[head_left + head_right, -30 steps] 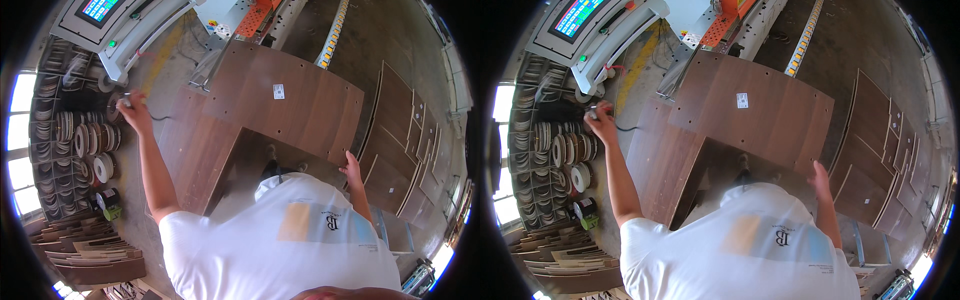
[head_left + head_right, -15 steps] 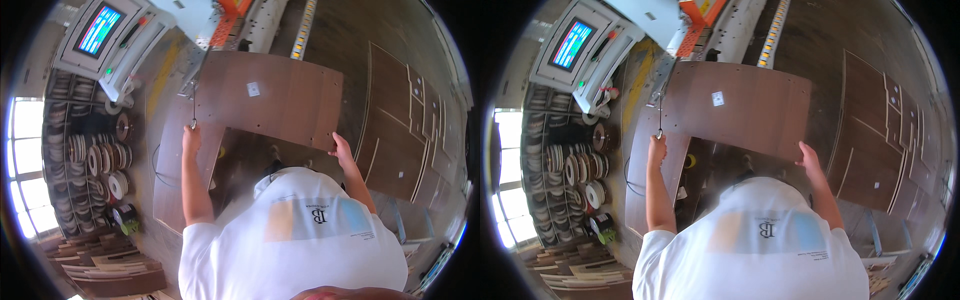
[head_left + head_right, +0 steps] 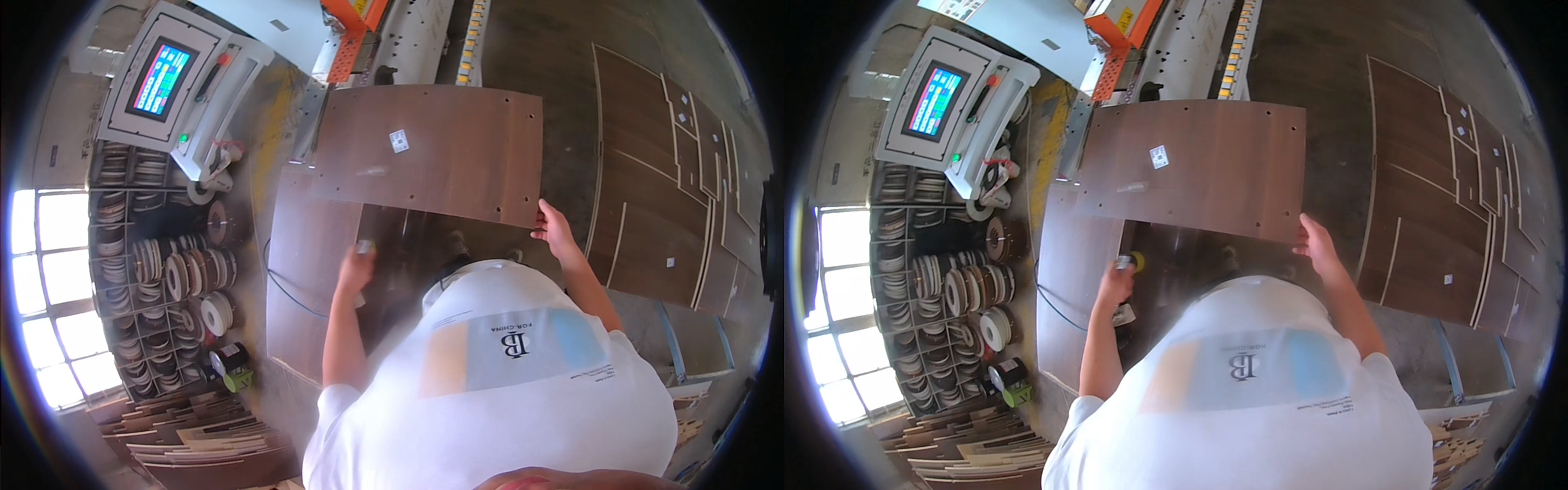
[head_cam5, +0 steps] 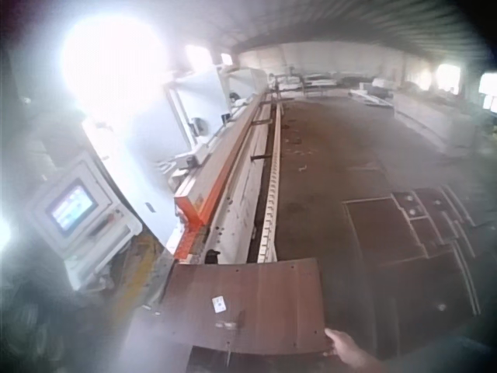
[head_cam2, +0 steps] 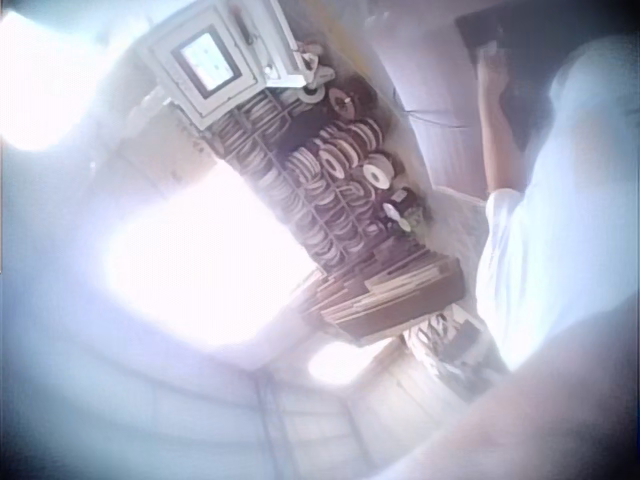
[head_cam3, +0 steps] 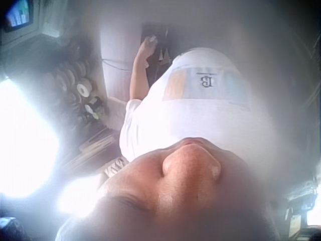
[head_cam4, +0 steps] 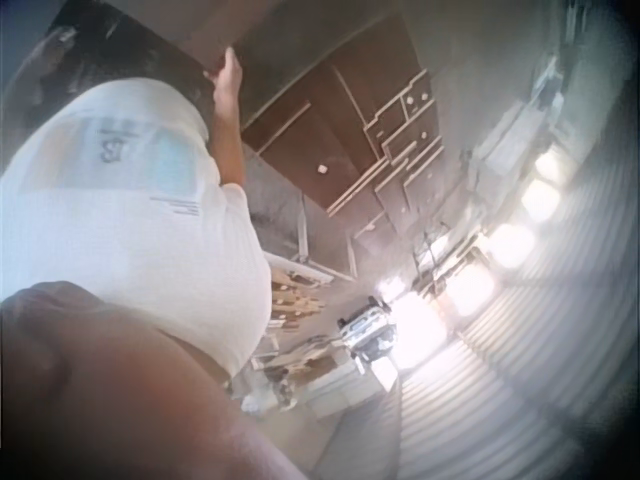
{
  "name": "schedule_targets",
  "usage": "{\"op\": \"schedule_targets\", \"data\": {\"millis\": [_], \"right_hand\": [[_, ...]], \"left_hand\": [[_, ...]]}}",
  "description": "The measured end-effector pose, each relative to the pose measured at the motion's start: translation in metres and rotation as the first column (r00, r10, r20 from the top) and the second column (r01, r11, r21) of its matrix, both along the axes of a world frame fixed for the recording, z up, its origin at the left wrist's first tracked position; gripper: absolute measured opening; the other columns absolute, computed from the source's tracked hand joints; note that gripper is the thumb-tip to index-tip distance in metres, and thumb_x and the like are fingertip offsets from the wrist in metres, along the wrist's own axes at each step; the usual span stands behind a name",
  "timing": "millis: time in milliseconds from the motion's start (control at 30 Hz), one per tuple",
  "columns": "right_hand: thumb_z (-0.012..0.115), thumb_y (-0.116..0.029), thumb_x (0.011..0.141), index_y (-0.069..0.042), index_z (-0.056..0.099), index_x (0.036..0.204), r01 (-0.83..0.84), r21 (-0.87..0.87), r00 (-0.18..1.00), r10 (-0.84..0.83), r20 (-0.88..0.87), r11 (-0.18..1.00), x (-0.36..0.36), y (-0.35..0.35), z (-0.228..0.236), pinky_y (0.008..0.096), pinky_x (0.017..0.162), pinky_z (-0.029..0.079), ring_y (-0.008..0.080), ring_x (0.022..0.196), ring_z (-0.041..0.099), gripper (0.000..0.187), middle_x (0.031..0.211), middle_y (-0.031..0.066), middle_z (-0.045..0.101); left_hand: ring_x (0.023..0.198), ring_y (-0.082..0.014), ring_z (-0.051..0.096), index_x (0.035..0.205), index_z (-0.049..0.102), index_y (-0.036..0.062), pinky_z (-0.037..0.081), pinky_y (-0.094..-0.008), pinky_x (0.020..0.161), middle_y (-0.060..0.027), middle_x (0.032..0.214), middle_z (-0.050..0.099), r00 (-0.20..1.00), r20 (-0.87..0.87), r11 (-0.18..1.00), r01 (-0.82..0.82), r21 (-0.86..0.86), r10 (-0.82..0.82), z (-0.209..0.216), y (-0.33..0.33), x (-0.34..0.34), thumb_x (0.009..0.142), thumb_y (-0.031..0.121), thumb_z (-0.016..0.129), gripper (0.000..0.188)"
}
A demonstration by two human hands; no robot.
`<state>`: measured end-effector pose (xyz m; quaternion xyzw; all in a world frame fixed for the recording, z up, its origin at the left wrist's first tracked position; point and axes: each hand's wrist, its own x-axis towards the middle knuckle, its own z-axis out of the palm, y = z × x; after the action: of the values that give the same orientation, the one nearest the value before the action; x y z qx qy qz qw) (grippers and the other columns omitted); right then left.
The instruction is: The person picks up wood panels one at a time and feeds them into an edge-banding machine, using a compressed air nozzle to clean the panels and machine surface between items.
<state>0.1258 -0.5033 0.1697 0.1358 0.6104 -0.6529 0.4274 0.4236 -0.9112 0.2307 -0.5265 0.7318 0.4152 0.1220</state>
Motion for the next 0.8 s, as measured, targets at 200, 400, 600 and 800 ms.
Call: {"op": "schedule_targets", "data": {"millis": [200,400,600,800], "right_hand": [[0.051,-0.049,0.101,-0.011,0.064,0.112,-0.002,-0.007,1.0,0.002,0.027,1.0,-0.007,0.006,-0.014,0.0332,0.074,0.051,0.0154,0.089,0.061,0.041,0.1,0.0028,0.065],[0.052,-0.047,0.101,-0.013,0.062,0.115,-0.002,0.017,1.0,0.001,0.019,1.0,-0.009,-0.007,-0.002,0.0342,0.073,0.051,0.0151,0.089,0.062,0.038,0.099,0.0014,0.063],[0.054,-0.047,0.1,-0.014,0.06,0.12,-0.054,0.048,0.998,0.054,0.014,0.997,-0.01,-0.018,0.003,0.0352,0.072,0.053,0.0149,0.089,0.063,0.039,0.103,0.0007,0.065],[0.056,-0.047,0.099,-0.015,0.062,0.119,-0.043,0.031,0.999,0.044,-0.004,0.999,-0.013,-0.013,-0.004,0.0336,0.071,0.053,0.0133,0.086,0.063,0.038,0.102,0.0001,0.067]], "left_hand": [[0.077,-0.0367,0.069,0.117,0.053,-0.0005,0.053,-0.0457,0.069,-0.0204,0.09,0.07,0.994,0.102,0.991,-0.024,-0.129,0.038,0.003,-0.002,0.07,0.094,0.033,0.066,0.042],[0.11,-0.0416,0.065,0.13,0.053,0.0033,0.05,-0.0468,0.092,-0.0263,0.113,0.068,0.814,0.078,0.815,0.563,0.139,-0.576,0.06,0.085,0.059,0.094,0.036,0.065,0.05],[0.092,-0.0466,0.066,0.114,0.054,0.0005,0.049,-0.0527,0.078,-0.0298,0.095,0.068,0.978,0.07,0.938,-0.165,-0.306,0.195,0.018,0.005,0.148,0.097,0.038,0.059,0.041],[0.098,-0.0476,0.065,0.119,0.054,0.0015,0.05,-0.0522,0.081,-0.0299,0.101,0.069,0.987,0.144,0.978,0.101,-0.182,-0.075,0.035,0.05,0.142,0.096,0.038,0.061,0.043]]}}
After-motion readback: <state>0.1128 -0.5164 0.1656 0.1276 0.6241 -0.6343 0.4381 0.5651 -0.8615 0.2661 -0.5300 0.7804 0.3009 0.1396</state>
